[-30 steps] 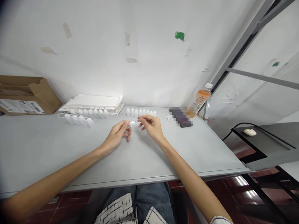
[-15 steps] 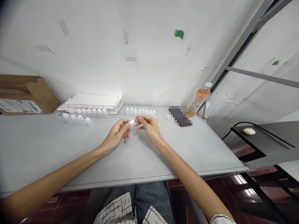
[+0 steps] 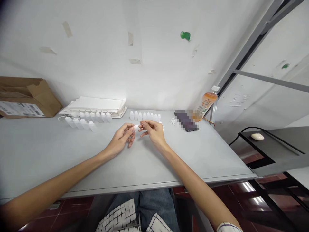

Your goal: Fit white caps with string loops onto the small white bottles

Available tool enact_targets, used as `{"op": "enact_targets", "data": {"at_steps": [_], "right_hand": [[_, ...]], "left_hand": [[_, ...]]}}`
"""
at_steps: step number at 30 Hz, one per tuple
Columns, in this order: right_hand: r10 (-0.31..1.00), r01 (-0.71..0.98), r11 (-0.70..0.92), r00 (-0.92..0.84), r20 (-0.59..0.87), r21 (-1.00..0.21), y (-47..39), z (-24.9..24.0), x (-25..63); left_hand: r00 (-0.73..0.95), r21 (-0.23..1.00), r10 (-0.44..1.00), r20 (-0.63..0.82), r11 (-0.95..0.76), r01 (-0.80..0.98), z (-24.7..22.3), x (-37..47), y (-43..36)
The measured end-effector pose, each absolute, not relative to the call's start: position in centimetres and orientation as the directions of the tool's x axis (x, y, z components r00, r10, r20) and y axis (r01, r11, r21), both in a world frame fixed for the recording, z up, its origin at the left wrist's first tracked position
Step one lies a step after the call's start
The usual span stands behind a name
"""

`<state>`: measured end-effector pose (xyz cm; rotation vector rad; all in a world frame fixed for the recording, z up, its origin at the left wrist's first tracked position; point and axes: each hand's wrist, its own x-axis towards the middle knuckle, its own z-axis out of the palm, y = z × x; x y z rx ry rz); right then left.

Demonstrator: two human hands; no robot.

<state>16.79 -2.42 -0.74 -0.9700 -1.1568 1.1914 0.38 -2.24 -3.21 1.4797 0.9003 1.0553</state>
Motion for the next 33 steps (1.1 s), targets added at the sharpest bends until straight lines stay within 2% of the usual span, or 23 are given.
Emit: {"op": "enact_targets", "data": {"at_steps": [10, 22, 33], "right_hand": [[0.991, -0.167, 0.134, 0.002, 0.135, -0.977, -2.46, -0.83, 16.67], [0.991, -0.183, 0.129, 0.007, 0.130, -0.975, -2.66, -0.83, 16.47], [0.992, -0.196, 0.124, 0.012, 0.124, -0.973, -2.67, -0.75, 16.50]], "left_hand": [[0.334, 0.985, 0.930, 0.152, -0.169, 0.023, -3.39, 0.33, -2.21], [0.351, 0.962, 0.922, 0.165, -0.228, 0.148, -3.24, 0.13, -2.22], [0.354, 0.965, 0.922, 0.154, -0.217, 0.144, -3.30, 0.08, -2.22]]}}
